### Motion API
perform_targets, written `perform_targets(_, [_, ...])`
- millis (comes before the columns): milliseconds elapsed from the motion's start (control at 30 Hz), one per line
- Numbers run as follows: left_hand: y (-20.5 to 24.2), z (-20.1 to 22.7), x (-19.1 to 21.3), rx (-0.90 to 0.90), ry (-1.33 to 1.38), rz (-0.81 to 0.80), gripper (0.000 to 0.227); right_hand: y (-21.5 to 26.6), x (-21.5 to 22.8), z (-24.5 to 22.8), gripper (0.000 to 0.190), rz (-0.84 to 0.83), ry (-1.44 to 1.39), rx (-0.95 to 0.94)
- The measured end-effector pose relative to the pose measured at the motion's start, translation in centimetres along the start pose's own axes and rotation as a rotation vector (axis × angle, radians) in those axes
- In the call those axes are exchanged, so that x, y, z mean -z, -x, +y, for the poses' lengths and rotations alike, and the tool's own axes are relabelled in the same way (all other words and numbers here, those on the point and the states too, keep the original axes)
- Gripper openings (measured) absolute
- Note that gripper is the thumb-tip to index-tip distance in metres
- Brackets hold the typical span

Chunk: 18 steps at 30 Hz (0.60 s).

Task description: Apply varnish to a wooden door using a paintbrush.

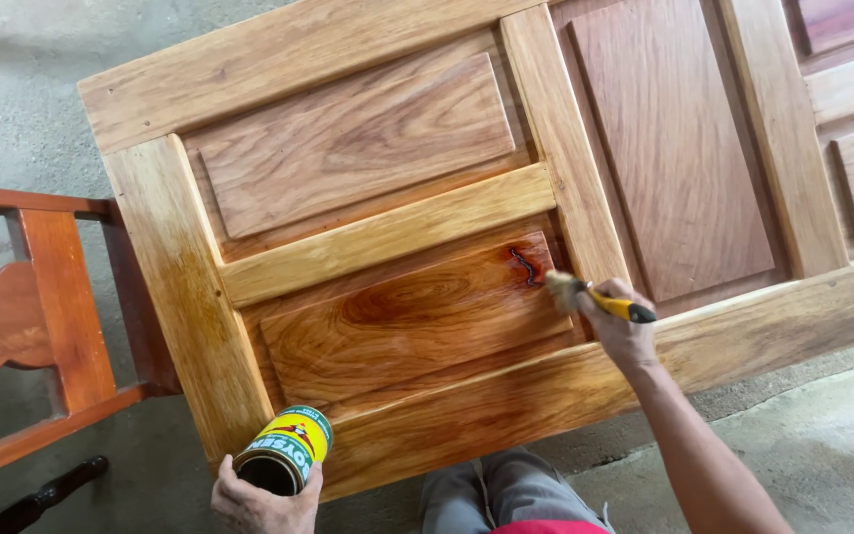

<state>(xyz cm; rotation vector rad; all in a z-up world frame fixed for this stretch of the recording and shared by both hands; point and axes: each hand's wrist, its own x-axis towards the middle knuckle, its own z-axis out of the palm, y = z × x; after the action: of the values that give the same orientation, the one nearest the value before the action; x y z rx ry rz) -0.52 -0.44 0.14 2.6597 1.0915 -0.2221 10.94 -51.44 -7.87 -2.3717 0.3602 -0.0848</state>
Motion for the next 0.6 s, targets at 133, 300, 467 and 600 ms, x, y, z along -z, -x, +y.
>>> perform_targets(133, [-0.2, -1.1, -0.9, -0.040, 0.012, 0.022, 0.127, 0.5, -0.9, -1.9, 0.029, 0.109, -0.070, 0.141])
perform_targets(300, [-0.1, -1.3, -0.9, -0.128, 0.005, 0.096, 0.124, 2.9, -4.4, -4.3, 0.016, -0.065, -0.095, 0.234])
perform_targets(467, [0.0, -0.9, -0.6, -0.092, 0.004, 0.073, 0.124, 0.2, -2.5, -3.8, 0.020, -0.086, 0.012, -0.096])
perform_targets(600, [-0.1, -0.9, -0.7, -0.091, -0.011, 0.074, 0.123, 0.7, -3.3, -5.1, 0.022, 0.075, 0.227, 0.087])
